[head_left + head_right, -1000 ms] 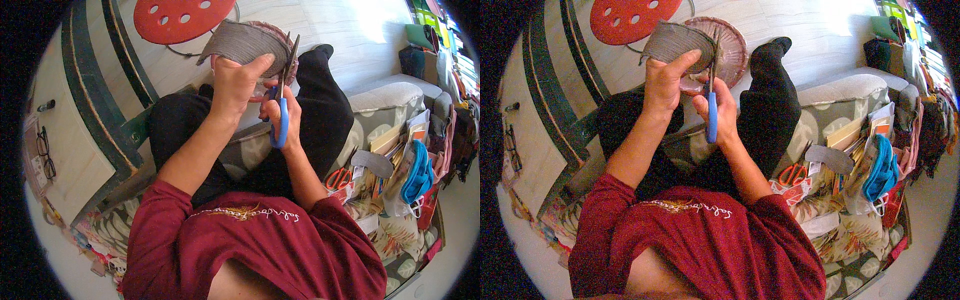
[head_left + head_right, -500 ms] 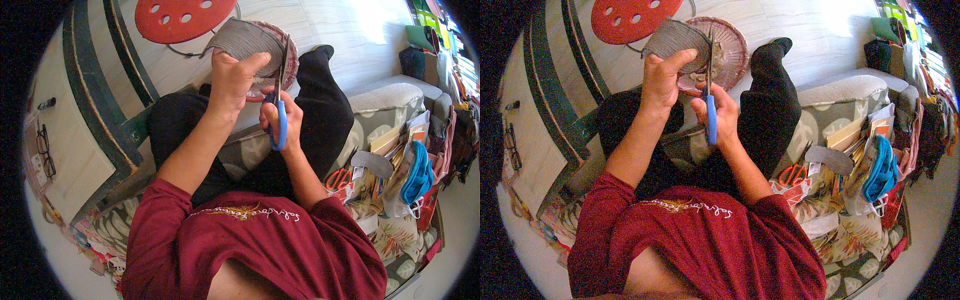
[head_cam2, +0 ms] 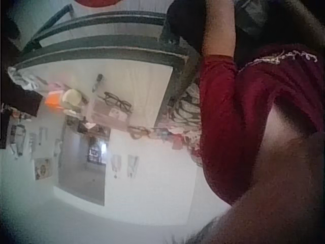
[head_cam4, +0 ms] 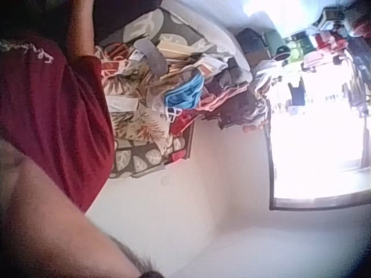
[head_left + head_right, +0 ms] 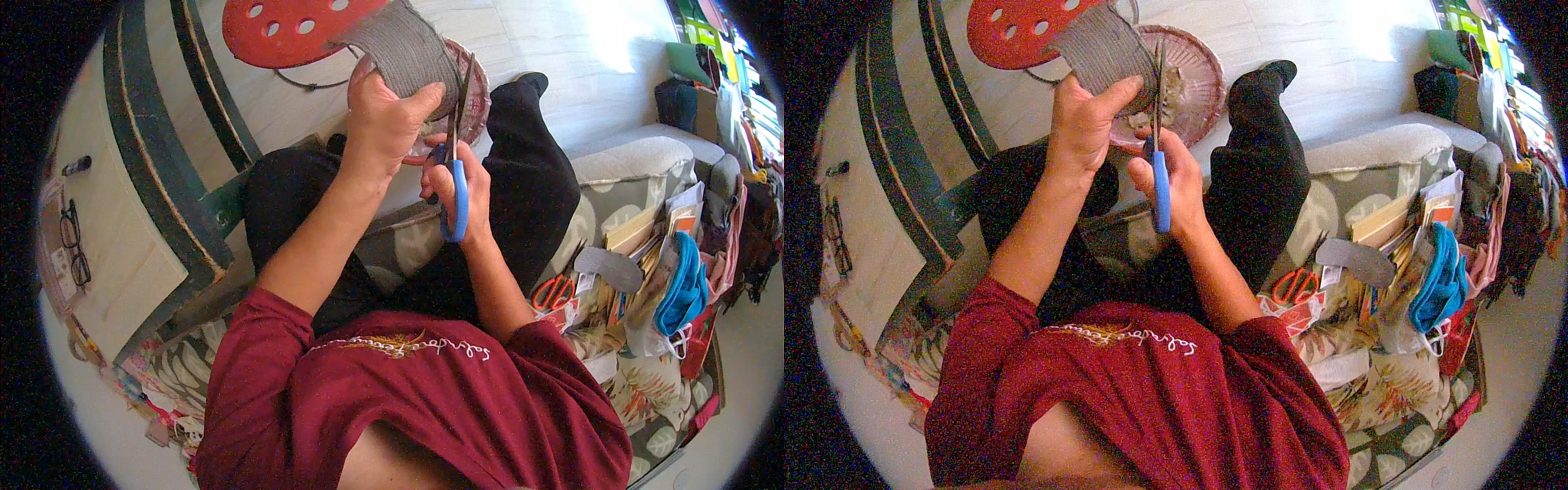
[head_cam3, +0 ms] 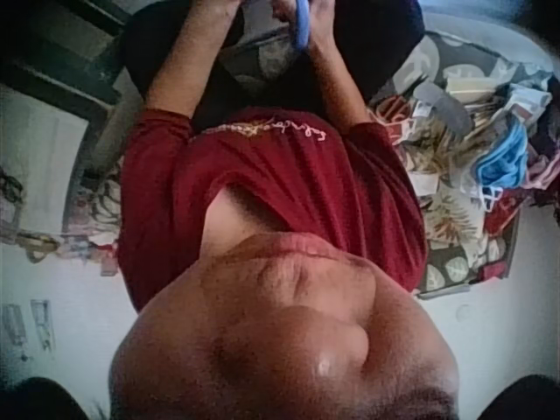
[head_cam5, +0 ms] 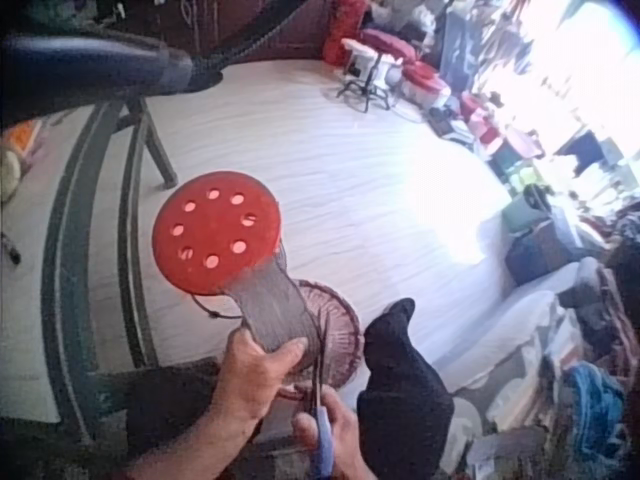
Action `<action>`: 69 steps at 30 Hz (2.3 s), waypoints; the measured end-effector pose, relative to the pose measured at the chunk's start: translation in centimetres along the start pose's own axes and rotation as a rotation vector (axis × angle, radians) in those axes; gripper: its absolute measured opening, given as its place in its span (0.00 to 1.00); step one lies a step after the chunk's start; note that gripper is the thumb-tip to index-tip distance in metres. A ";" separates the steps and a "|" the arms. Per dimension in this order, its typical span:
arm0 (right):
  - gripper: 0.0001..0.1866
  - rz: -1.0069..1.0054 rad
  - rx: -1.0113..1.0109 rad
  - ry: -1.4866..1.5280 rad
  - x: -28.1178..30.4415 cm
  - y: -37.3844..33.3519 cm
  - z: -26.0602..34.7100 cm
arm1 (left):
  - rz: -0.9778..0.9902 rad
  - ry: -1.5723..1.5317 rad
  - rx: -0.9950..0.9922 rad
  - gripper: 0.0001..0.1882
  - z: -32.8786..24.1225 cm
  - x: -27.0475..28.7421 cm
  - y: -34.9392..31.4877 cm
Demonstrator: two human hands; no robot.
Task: The person trims a gray shoe insole using blue-handled scissors. They hold the insole by hand, cutting away excess material along a marked outline while rotating the piece over a small trash bin.
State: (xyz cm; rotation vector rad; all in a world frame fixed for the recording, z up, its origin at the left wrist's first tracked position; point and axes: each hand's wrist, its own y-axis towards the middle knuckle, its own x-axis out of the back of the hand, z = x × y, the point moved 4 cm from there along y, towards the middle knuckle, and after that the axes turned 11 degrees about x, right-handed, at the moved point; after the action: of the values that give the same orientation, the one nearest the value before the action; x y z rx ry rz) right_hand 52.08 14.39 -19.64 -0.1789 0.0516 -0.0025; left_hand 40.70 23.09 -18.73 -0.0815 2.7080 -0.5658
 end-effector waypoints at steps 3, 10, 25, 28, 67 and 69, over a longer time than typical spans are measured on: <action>0.30 -0.009 -0.009 0.012 -0.1 0.2 0.3 | 0.003 0.042 0.001 0.13 0.1 0.0 0.0; 0.28 -0.004 -0.013 0.046 0.1 0.1 0.7 | 0.068 0.065 0.005 0.15 -0.4 0.0 0.2; 0.20 0.023 -0.084 0.030 0.1 -0.4 0.6 | 0.180 -0.160 0.163 0.16 -0.6 0.4 0.4; 0.20 0.032 -0.051 -0.009 0.2 -0.4 0.4 | 0.185 -0.213 0.166 0.17 -0.8 0.3 0.4; 0.18 -0.020 -0.032 -0.102 0.6 -0.3 0.8 | 0.224 -0.249 0.285 0.19 -0.6 0.2 0.6; 0.19 -0.002 -0.051 -0.111 0.6 -0.3 0.7 | 0.181 -0.275 0.333 0.18 -1.1 0.5 1.0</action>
State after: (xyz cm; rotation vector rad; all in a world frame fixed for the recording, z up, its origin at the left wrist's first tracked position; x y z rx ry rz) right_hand 52.76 14.22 -18.95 -0.2300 -0.0592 0.0071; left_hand 39.91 24.35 -18.38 0.1606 2.2945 -0.8696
